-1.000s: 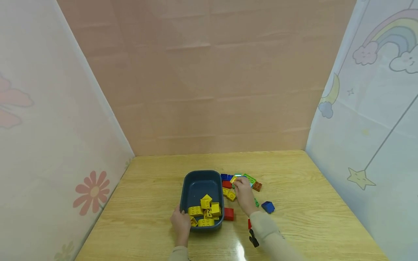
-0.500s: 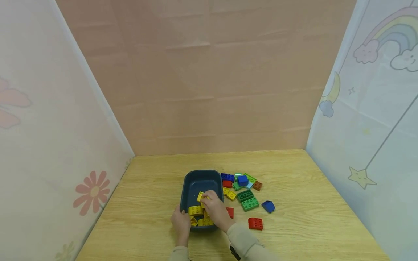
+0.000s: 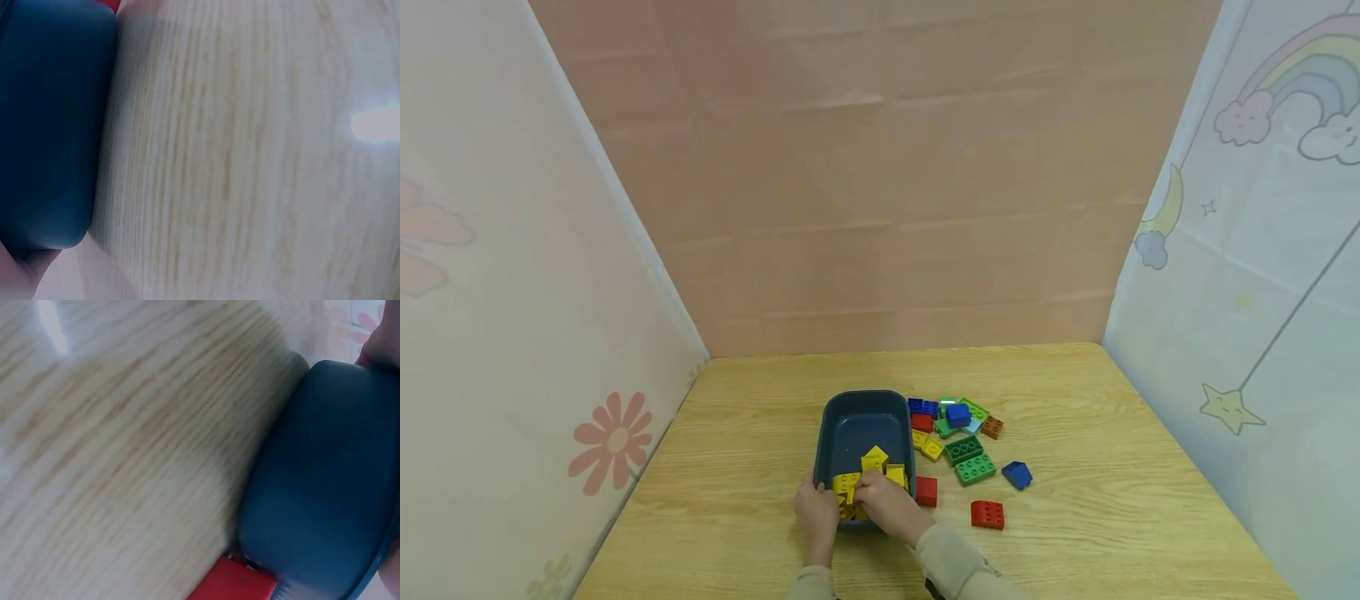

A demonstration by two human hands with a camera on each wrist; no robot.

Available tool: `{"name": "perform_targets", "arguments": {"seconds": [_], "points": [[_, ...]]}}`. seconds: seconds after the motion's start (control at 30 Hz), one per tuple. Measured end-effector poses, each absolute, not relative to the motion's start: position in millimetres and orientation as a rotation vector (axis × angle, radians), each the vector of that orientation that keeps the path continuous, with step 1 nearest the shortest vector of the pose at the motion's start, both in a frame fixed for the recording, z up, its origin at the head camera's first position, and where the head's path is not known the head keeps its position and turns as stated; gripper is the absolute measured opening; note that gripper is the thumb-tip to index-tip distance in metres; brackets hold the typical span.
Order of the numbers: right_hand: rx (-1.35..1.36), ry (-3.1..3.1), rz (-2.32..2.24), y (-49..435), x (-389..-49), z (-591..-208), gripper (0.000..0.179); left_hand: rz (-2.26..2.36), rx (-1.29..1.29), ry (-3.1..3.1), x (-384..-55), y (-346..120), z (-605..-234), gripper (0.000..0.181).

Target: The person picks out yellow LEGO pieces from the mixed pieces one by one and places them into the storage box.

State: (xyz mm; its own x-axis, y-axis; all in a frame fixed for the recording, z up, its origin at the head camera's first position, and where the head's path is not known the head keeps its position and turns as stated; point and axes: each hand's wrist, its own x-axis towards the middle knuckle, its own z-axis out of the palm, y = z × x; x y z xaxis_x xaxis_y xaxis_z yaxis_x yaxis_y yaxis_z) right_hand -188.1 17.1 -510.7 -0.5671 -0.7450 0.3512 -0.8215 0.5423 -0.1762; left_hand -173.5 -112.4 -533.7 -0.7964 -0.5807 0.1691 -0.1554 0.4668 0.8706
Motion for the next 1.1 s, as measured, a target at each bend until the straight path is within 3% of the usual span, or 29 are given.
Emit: {"name": "perform_targets", "arguments": {"seconds": [0.5, 0.73, 1.1], "points": [[1.294, -2.649, 0.547, 21, -193, -504, 0.008, -1.3, 0.616, -2.275, -174, -112, -535, 0.027], [0.904, -2.204, 0.63, 39, -206, -508, 0.009, -1.295, 0.63, -2.301, -173, -112, -533, 0.032], [0.539, -2.327, 0.621, 79, -228, -526, 0.004, -1.308, 0.647, -2.304, -173, -112, -532, 0.03]]}}
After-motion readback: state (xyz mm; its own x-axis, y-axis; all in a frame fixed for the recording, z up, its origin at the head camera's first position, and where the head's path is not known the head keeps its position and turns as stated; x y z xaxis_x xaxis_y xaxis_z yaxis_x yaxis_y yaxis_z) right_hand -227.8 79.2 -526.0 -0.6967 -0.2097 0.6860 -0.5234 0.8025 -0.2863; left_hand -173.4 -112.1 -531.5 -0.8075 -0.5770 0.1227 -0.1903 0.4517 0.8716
